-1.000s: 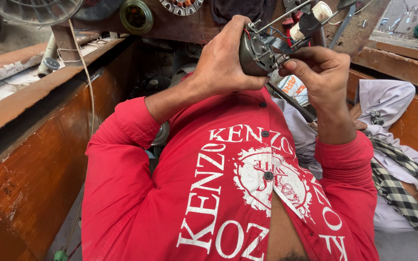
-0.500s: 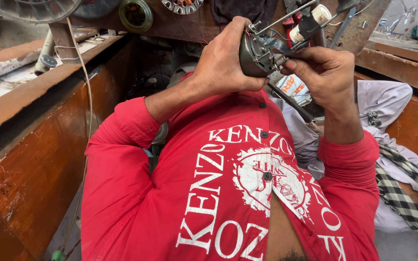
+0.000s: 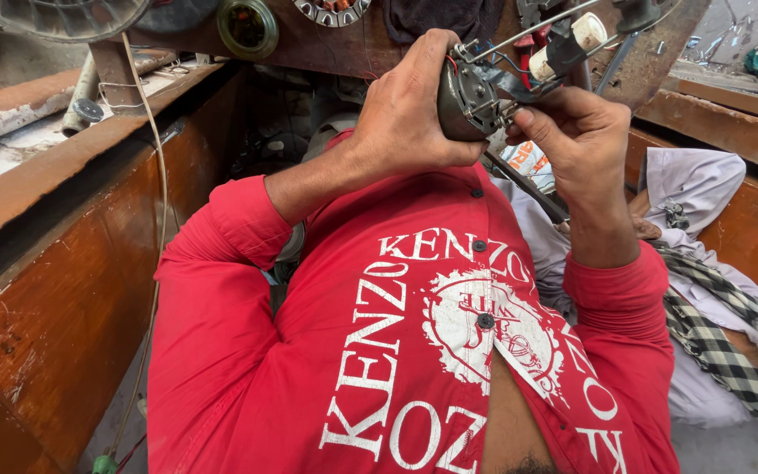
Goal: The person repairs a small electrical motor by manipulating its internal components and wiring. They use pliers to adjust parts and connect wires, occasionally reaching for tools on the cluttered workbench.
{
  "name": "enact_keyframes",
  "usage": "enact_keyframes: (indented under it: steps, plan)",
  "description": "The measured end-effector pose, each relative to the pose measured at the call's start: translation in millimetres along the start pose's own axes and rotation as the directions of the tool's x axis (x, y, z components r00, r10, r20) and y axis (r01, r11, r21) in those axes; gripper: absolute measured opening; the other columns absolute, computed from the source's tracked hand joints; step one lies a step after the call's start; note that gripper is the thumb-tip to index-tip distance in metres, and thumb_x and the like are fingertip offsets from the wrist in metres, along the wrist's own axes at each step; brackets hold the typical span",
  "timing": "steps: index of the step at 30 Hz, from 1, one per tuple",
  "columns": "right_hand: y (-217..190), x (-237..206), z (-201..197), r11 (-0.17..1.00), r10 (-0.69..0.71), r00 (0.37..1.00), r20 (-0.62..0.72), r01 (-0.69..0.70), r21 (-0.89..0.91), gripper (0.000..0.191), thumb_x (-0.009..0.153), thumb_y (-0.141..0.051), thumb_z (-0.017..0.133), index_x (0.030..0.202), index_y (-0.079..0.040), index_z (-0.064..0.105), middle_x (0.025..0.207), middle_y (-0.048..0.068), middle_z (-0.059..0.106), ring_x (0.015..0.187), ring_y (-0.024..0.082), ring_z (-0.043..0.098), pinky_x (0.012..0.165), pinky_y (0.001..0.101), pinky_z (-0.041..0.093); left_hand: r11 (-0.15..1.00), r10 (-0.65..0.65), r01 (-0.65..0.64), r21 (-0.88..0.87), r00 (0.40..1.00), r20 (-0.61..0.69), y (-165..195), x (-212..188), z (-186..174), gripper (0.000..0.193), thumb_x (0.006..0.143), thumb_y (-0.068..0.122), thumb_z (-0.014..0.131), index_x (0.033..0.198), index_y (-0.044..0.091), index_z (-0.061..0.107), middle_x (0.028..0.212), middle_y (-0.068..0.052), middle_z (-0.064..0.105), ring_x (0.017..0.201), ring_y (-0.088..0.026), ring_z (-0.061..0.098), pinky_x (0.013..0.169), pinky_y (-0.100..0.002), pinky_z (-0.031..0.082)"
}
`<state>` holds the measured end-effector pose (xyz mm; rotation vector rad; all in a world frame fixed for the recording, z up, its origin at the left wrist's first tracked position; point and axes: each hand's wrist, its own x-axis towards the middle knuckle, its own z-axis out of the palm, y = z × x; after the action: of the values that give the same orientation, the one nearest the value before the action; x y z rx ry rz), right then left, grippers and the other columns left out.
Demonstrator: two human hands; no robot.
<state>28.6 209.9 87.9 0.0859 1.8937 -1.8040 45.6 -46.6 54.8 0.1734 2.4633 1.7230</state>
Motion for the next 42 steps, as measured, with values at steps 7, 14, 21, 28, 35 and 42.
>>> enact_keyframes:
  steps: [7, 14, 21, 28, 35, 42]
  plan:
    - [3, 4, 17, 0.998, -0.054, 0.990, -0.130, 0.050, -0.034, 0.017, 0.102, 0.002, 0.083, 0.103, 0.008, 0.067, 0.094, 0.014, 0.073, 0.078, 0.014, 0.068, 0.071, 0.0268, 0.058, 0.997, 0.052, -0.051, 0.050, 0.998, -0.036, 2, 2, 2, 0.096, 0.065, 0.036, 0.097, 0.136, 0.004, 0.042, 0.124, -0.015, 0.060, 0.110, -0.036, 0.068, 0.086, -0.045, 0.058]
    - [-10, 5, 18, 0.993, 0.019, 0.993, -0.116, -0.005, 0.120, 0.014, 0.096, -0.004, 0.076, 0.103, 0.005, 0.069, 0.097, 0.012, 0.074, 0.078, 0.016, 0.072, 0.072, 0.0295, 0.062, 0.997, 0.061, -0.058, 0.047, 0.997, -0.052, 3, 3, 5, 0.095, 0.064, 0.034, 0.097, 0.136, 0.003, 0.043, 0.123, -0.016, 0.059, 0.109, -0.036, 0.068, 0.086, -0.045, 0.058]
    - [11, 4, 14, 0.977, -0.005, 0.996, -0.087, 0.024, 0.213, 0.014, 0.103, -0.006, 0.075, 0.110, 0.005, 0.069, 0.099, 0.012, 0.073, 0.082, 0.017, 0.073, 0.077, 0.0313, 0.063, 0.993, 0.098, -0.093, 0.069, 0.993, -0.072, -1, 6, 7, 0.094, 0.064, 0.033, 0.097, 0.134, 0.003, 0.043, 0.122, -0.015, 0.059, 0.110, -0.035, 0.067, 0.086, -0.043, 0.058]
    - [2, 10, 22, 0.998, 0.050, 0.978, -0.203, -0.039, 0.057, 0.015, 0.096, 0.000, 0.078, 0.099, 0.003, 0.064, 0.090, 0.011, 0.072, 0.075, 0.014, 0.069, 0.067, 0.0291, 0.058, 0.996, 0.077, -0.074, 0.042, 0.995, -0.063, 0, 6, 9, 0.091, 0.065, 0.032, 0.096, 0.134, 0.003, 0.043, 0.122, -0.014, 0.059, 0.110, -0.033, 0.067, 0.086, -0.042, 0.058]
    - [5, 11, 16, 0.988, -0.009, 0.995, -0.095, 0.023, 0.150, 0.022, 0.100, 0.000, 0.077, 0.117, 0.004, 0.064, 0.105, 0.010, 0.073, 0.087, 0.013, 0.069, 0.074, 0.0282, 0.060, 0.994, 0.092, -0.086, 0.071, 0.992, -0.087, 1, 8, 8, 0.091, 0.067, 0.033, 0.097, 0.134, 0.003, 0.043, 0.125, -0.015, 0.059, 0.111, -0.034, 0.066, 0.087, -0.043, 0.058]
    - [5, 16, 13, 0.993, -0.039, 0.995, -0.088, 0.048, 0.108, 0.025, 0.095, -0.001, 0.076, 0.117, 0.001, 0.066, 0.104, 0.006, 0.073, 0.087, 0.011, 0.070, 0.072, 0.0277, 0.060, 0.990, 0.110, -0.101, 0.094, 0.990, -0.092, 2, 9, 10, 0.091, 0.069, 0.033, 0.097, 0.135, 0.003, 0.042, 0.122, -0.014, 0.059, 0.110, -0.034, 0.067, 0.086, -0.043, 0.058]
